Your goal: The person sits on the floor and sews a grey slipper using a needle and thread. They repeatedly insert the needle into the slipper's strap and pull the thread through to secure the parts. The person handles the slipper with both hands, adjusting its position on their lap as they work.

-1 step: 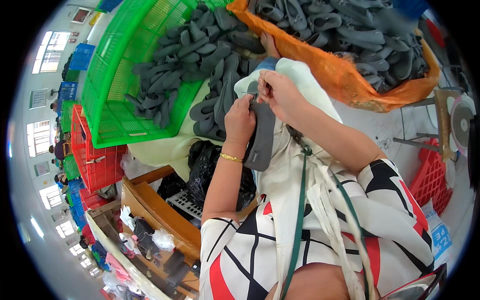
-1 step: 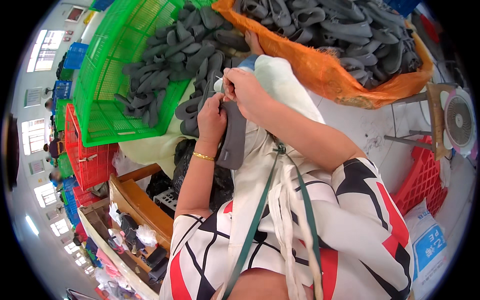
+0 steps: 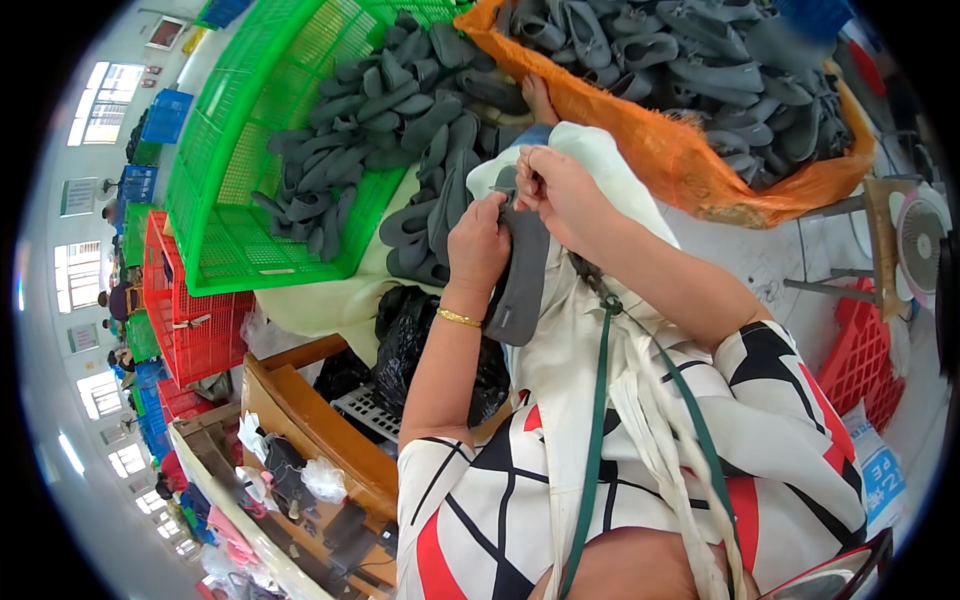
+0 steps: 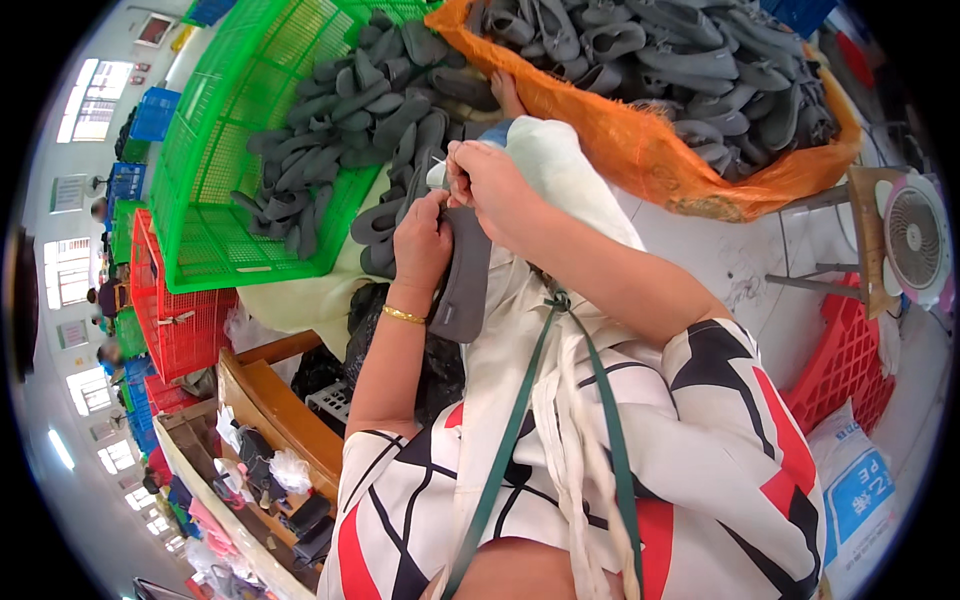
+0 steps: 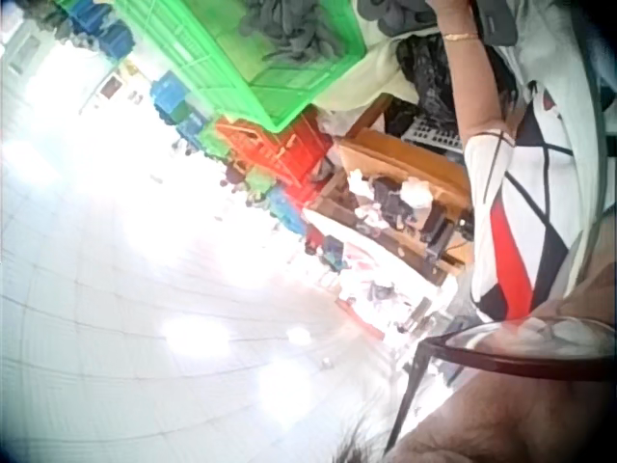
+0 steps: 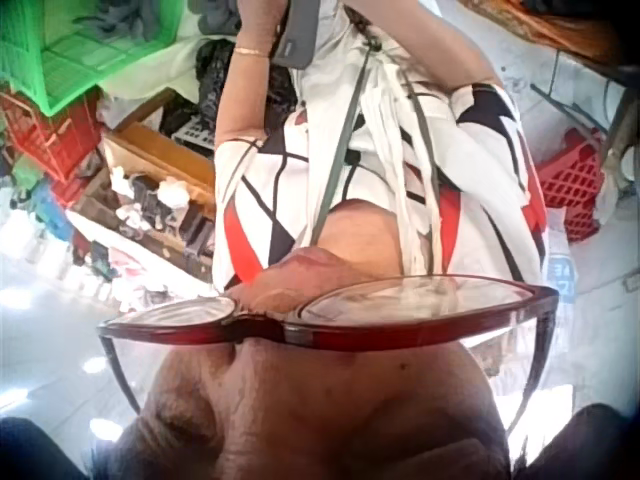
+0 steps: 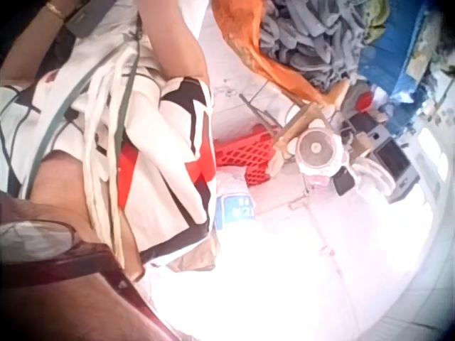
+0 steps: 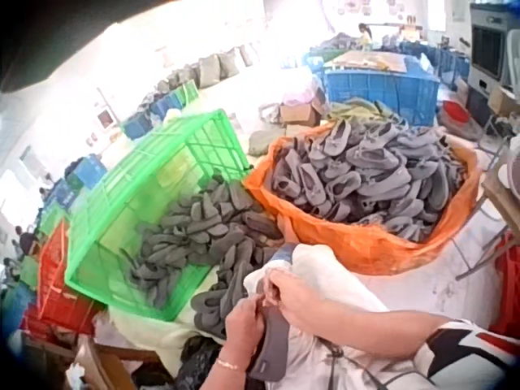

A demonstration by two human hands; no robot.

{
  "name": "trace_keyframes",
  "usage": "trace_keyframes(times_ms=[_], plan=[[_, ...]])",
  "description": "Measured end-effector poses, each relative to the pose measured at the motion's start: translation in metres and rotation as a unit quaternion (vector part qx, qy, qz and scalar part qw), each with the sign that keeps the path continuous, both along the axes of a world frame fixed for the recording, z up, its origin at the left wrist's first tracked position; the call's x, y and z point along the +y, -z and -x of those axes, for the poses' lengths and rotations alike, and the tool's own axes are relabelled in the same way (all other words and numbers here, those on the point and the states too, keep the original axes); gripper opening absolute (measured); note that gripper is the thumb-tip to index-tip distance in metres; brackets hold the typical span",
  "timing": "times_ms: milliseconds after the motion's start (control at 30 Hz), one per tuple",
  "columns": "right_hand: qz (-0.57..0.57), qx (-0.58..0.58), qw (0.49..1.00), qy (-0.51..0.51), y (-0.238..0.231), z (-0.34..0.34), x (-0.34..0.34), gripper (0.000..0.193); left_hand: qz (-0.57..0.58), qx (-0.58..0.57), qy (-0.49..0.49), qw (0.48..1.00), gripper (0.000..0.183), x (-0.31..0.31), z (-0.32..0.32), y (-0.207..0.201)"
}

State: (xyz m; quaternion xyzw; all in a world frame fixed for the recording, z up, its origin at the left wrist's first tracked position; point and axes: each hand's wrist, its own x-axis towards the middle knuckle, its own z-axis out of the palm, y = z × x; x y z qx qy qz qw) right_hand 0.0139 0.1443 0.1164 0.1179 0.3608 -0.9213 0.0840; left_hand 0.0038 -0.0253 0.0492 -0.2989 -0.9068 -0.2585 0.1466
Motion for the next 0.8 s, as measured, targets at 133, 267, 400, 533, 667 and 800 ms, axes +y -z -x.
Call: trace_keyframes(times_ms=[133,267,400,533,667,800], plan=[[-0.02,0.042,0.999,0.013,-0.018,-0.036,0.008,0.025,-0.008,0.031,0.059,0.998,0.033,0.004,-0.017,-0.02],[-0.122,0.106,0.987,0.001,-0.012,-0.083,-0.002,0.024,0.0,0.032,0.101,0.994,0.025,0.007,-0.037,0.001],[-0.174,0.1,0.978,-0.051,-0.01,-0.111,0.012,0.023,0.015,-0.026,0.1,0.995,0.016,0.022,-0.061,0.009],[-0.287,0.162,0.944,-0.003,0.003,-0.107,0.041,0.023,0.018,-0.123,0.088,0.988,0.023,0.037,-0.064,-0.012],[-0.532,0.279,0.786,0.143,0.013,-0.089,0.068,0.013,-0.017,-0.23,0.145,0.962,0.031,0.035,-0.048,-0.005],[-0.614,0.292,0.725,0.111,0.017,-0.088,0.094,0.007,-0.143,-0.339,0.077,0.927,0.025,0.051,-0.041,-0.025]])
